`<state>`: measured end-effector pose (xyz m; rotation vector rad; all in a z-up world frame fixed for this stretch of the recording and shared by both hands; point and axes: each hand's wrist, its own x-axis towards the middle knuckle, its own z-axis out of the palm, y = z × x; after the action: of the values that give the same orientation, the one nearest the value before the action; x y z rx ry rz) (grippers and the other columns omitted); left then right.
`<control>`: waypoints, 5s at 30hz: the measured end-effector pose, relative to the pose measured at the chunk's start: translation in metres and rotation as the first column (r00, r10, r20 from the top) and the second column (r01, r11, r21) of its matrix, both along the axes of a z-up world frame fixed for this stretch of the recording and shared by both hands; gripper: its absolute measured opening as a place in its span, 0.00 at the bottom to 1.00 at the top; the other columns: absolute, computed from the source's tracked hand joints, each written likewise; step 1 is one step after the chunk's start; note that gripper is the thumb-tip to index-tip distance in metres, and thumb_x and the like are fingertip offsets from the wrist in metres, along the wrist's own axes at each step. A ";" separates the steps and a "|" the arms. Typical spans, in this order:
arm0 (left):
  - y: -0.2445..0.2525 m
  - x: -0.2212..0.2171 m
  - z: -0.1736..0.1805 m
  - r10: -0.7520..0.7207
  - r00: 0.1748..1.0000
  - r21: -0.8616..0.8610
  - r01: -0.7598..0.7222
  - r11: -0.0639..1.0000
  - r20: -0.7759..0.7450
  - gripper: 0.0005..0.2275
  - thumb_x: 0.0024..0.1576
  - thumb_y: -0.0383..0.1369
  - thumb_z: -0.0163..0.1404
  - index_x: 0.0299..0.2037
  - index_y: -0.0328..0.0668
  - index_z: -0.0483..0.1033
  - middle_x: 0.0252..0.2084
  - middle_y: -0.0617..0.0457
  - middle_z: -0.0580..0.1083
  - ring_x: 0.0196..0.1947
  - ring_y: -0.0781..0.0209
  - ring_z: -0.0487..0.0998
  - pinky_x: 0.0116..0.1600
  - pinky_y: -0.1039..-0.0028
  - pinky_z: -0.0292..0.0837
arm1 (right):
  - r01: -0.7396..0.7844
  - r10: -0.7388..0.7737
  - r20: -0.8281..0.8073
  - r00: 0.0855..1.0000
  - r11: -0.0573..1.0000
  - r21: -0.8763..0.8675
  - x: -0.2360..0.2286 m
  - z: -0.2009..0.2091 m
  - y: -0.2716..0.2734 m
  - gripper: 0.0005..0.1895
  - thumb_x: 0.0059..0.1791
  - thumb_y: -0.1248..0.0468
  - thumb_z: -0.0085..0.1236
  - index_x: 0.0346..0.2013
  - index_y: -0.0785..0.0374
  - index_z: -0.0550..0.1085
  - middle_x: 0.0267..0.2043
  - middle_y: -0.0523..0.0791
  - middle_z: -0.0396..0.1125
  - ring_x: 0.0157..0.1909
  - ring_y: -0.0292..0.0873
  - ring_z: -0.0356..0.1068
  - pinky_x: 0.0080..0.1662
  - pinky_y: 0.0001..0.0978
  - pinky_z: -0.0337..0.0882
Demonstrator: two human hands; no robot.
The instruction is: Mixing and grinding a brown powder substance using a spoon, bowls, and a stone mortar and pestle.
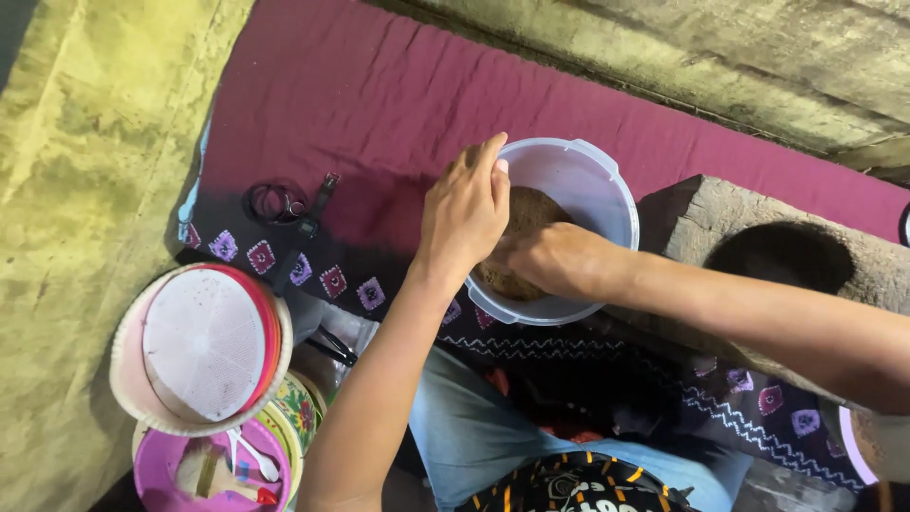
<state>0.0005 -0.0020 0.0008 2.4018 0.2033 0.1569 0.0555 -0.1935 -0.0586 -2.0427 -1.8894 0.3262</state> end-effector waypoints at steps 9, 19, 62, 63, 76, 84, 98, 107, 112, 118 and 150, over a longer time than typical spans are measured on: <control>0.000 -0.002 -0.002 0.000 1.000 0.009 0.000 1.000 0.031 0.20 0.67 0.36 0.31 0.66 0.43 0.66 0.54 0.34 0.74 0.51 0.32 0.79 0.49 0.46 0.77 | -0.043 0.042 0.013 0.999 0.996 0.083 -0.016 0.078 -0.009 0.10 0.54 0.63 0.52 0.41 0.63 0.80 0.41 0.52 0.78 0.49 0.57 0.78 0.48 0.50 0.76; -0.001 -0.003 0.005 -0.010 0.999 -0.004 0.010 1.000 0.034 0.20 0.67 0.35 0.31 0.66 0.43 0.66 0.53 0.33 0.75 0.52 0.32 0.79 0.50 0.46 0.77 | 0.043 -0.060 0.128 0.990 0.991 0.127 -0.009 0.057 -0.012 0.09 0.53 0.63 0.49 0.32 0.56 0.77 0.29 0.42 0.74 0.36 0.50 0.77 0.40 0.42 0.74; -0.029 -0.108 0.059 0.279 0.912 -0.366 -0.160 0.917 0.301 0.16 0.67 0.36 0.36 0.58 0.44 0.75 0.51 0.42 0.79 0.54 0.42 0.79 0.57 0.57 0.76 | 0.841 -0.771 -0.501 0.393 0.522 -0.143 -0.007 0.101 -0.030 0.15 0.52 0.62 0.50 0.45 0.68 0.78 0.32 0.52 0.77 0.30 0.45 0.78 0.37 0.32 0.76; -0.030 -0.106 0.059 0.259 0.908 -0.292 -0.163 0.942 0.330 0.16 0.67 0.35 0.36 0.58 0.43 0.75 0.51 0.41 0.79 0.53 0.42 0.79 0.56 0.57 0.76 | 0.854 -0.783 -0.499 0.371 0.499 -0.149 -0.007 0.101 -0.032 0.14 0.52 0.61 0.51 0.45 0.66 0.79 0.31 0.51 0.77 0.29 0.43 0.78 0.37 0.31 0.75; -0.050 -0.066 0.040 0.244 0.968 -0.471 -0.191 0.861 0.053 0.22 0.66 0.45 0.33 0.58 0.41 0.74 0.54 0.40 0.77 0.49 0.47 0.82 0.55 0.61 0.79 | 0.904 -0.721 -0.621 0.306 0.424 -0.047 -0.020 0.157 -0.073 0.16 0.53 0.60 0.53 0.49 0.68 0.76 0.30 0.54 0.75 0.27 0.40 0.77 0.31 0.30 0.75; -0.135 -0.044 0.069 0.087 0.989 -0.947 -0.137 0.289 -0.117 0.26 0.66 0.45 0.34 0.62 0.30 0.70 0.54 0.33 0.68 0.42 0.39 0.84 0.49 0.63 0.84 | 0.938 -0.614 -0.748 0.252 0.344 0.034 -0.042 0.197 -0.150 0.12 0.53 0.63 0.53 0.45 0.69 0.77 0.32 0.56 0.75 0.29 0.42 0.77 0.32 0.29 0.78; -0.275 -0.019 0.037 -0.104 0.993 -0.767 0.111 0.632 0.057 0.25 0.68 0.46 0.32 0.60 0.32 0.72 0.53 0.32 0.76 0.53 0.40 0.79 0.55 0.60 0.79 | 0.960 -0.802 -0.544 0.249 0.128 0.250 -0.054 0.111 -0.320 0.09 0.54 0.65 0.54 0.44 0.62 0.81 0.30 0.51 0.75 0.33 0.44 0.74 0.34 0.36 0.74; -0.281 -0.032 0.031 -0.353 0.913 -0.317 0.404 0.858 0.206 0.25 0.69 0.44 0.31 0.65 0.33 0.69 0.61 0.34 0.72 0.64 0.41 0.71 0.70 0.56 0.63 | 0.717 -0.848 0.125 0.515 0.506 0.479 -0.075 0.046 -0.309 0.10 0.49 0.66 0.61 0.43 0.50 0.83 0.44 0.40 0.79 0.55 0.47 0.76 0.51 0.40 0.73; -0.267 -0.032 0.047 -0.309 0.902 -0.359 0.407 0.840 0.301 0.23 0.68 0.41 0.31 0.63 0.35 0.72 0.56 0.35 0.76 0.60 0.39 0.74 0.67 0.54 0.66 | 0.722 -0.875 0.012 0.484 0.408 0.559 -0.089 0.070 -0.317 0.11 0.54 0.63 0.58 0.49 0.51 0.81 0.48 0.40 0.78 0.57 0.46 0.75 0.54 0.39 0.71; -0.193 -0.040 0.082 -0.206 0.941 -0.458 0.313 0.832 0.269 0.19 0.68 0.40 0.35 0.62 0.45 0.74 0.54 0.43 0.78 0.60 0.45 0.75 0.66 0.55 0.67 | 0.917 -0.757 -0.565 0.328 0.114 0.381 -0.108 0.151 -0.289 0.12 0.59 0.65 0.51 0.54 0.58 0.80 0.45 0.49 0.77 0.52 0.43 0.75 0.53 0.38 0.72; -0.008 -0.066 0.055 0.084 0.978 -0.427 0.006 0.904 0.191 0.17 0.65 0.34 0.42 0.61 0.38 0.73 0.54 0.34 0.77 0.56 0.39 0.78 0.58 0.57 0.77 | 0.737 -0.740 -0.220 0.636 0.667 -0.115 -0.023 0.067 0.032 0.12 0.49 0.64 0.55 0.39 0.70 0.81 0.35 0.64 0.74 0.44 0.74 0.72 0.40 0.63 0.73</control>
<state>-0.0652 -0.0096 0.0557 1.9299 0.1693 0.3416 0.0326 -0.1620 0.0087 -2.4379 -0.7671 0.3464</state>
